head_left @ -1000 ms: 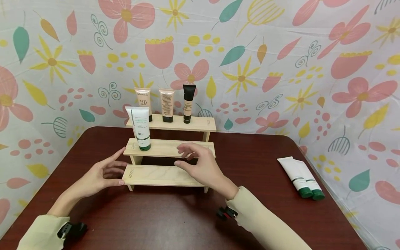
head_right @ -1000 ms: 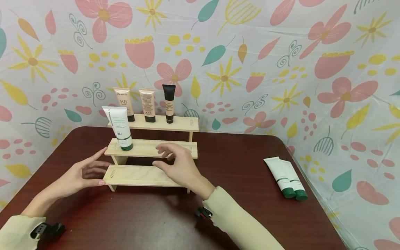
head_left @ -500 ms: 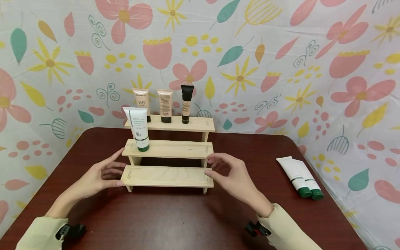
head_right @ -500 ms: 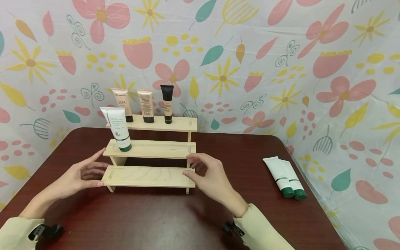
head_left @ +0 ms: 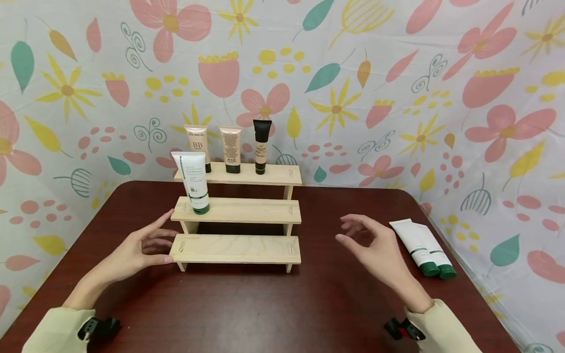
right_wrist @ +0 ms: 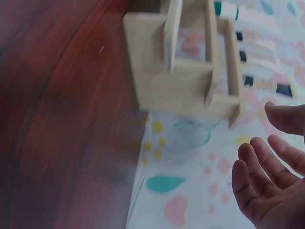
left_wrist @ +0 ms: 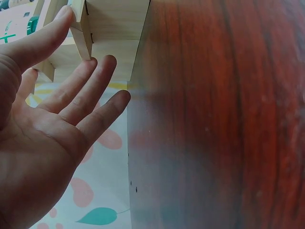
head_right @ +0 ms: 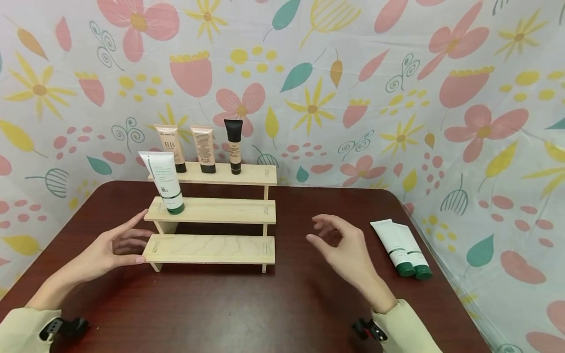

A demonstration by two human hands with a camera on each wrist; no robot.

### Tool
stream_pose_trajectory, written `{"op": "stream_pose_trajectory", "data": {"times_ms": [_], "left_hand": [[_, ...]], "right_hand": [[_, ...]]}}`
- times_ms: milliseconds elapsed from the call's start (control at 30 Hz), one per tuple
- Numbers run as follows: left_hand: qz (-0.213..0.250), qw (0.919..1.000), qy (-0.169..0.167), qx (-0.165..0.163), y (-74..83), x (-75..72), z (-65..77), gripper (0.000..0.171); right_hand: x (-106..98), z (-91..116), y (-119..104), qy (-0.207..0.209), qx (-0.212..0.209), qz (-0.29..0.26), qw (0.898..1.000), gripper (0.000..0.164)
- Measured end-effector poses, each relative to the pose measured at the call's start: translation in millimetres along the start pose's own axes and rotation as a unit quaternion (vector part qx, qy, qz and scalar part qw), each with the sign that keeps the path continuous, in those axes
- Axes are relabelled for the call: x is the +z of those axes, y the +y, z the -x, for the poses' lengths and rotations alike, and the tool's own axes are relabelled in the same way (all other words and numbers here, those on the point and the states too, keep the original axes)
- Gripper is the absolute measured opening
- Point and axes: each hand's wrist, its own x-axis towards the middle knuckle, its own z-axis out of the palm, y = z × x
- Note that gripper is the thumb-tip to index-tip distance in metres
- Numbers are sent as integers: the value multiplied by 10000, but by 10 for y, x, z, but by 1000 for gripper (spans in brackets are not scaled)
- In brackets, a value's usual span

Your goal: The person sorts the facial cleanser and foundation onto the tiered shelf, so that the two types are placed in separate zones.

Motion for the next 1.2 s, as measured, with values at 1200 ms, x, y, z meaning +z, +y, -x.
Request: {"op": "stream_pose_trajectory", "data": {"times_ms": [1200], "left_hand": [[8, 10000, -29, -40, -12, -6, -3, 106]], "right_hand": [[-1333, 297, 1567, -1706, 1492, 2347, 9453, 54]]}}
